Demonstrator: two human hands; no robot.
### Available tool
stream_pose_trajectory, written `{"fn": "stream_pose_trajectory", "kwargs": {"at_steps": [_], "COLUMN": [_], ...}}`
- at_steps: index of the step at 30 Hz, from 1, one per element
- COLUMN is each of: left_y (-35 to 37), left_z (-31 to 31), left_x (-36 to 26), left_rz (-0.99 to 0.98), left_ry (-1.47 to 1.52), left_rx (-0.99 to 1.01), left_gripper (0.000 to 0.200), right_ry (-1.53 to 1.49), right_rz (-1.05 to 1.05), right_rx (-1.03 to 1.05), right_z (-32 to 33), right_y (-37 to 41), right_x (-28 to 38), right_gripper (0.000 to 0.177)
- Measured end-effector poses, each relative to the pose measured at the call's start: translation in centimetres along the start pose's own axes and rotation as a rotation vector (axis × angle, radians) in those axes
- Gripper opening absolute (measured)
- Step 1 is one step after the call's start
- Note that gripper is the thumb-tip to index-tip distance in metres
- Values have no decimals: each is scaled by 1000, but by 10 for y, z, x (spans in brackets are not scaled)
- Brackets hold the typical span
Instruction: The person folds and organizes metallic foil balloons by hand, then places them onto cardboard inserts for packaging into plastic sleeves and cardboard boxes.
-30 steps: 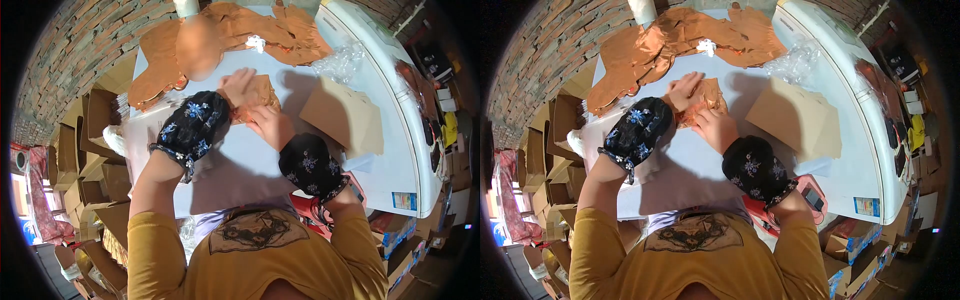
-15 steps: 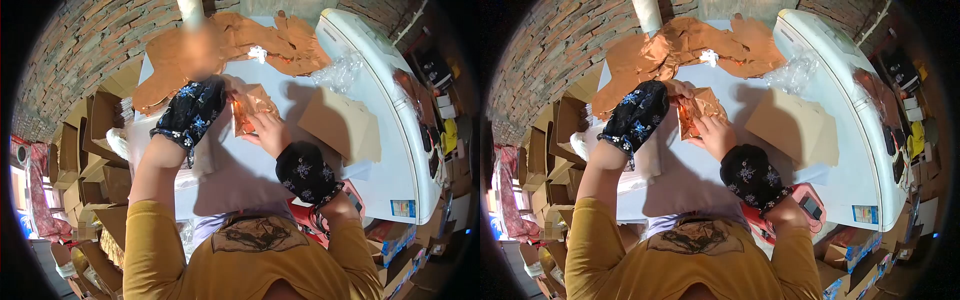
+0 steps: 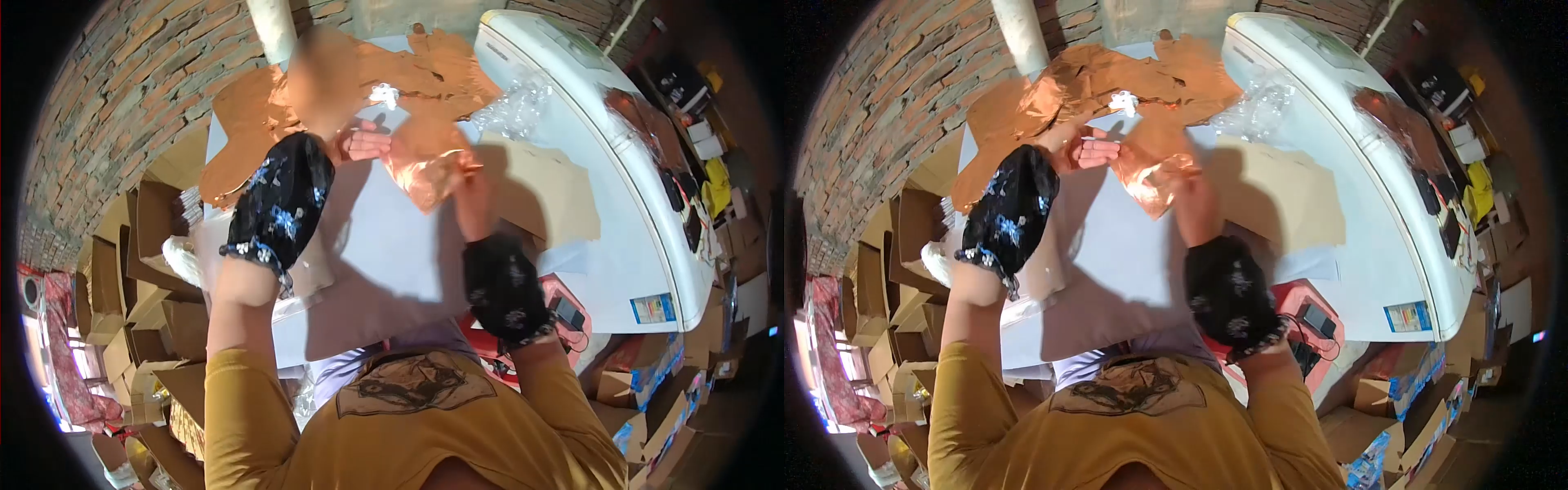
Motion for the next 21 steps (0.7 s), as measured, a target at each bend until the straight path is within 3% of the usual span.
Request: {"fn": "stream_pose_trajectory", "kwargs": {"at_steps": [1,4,9,12,13,17,21], "left_y": [-9,-45,-72,-103,-64,-47,25], "left_z": [-7,-54,-118,-124,-136,-130,-98], "left_x": [12,68,120,142,123,129,131], "left_rz": [11,-35,-121,-192,-186,-291,-306], "left_ry": [-65,-216,-241,-438,-350,-277,-197], "left_rx": [70,172,279,336,225,208,116], "left_gripper": [43,40,39,33,27,24,16], "right_ry": [-306,-536,-510,-520,-533,-520,-505], "right_rz": [-145,-430,-544,-571,-580,-595,-646], "right_rx": [-18,-199,-186,-215,-233,-187,-69], "right_z": [26,95,158,162,161,157,125], "right_y": [-3,10,32,39,39,39,50], "right_x": [5,-8,-50,-41,-36,-43,-26], "right_gripper": [26,22,17,15,15,16,18]}}
Point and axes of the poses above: each hand's wrist, its own y-axis away from the middle knuckle, its own z-axis out of the back of the hand, x = y × z, the point moved 6 cm from there along -y, towards the middle knuckle, and after that the axes turned 6 degrees about -z, right-handed, at the moved point
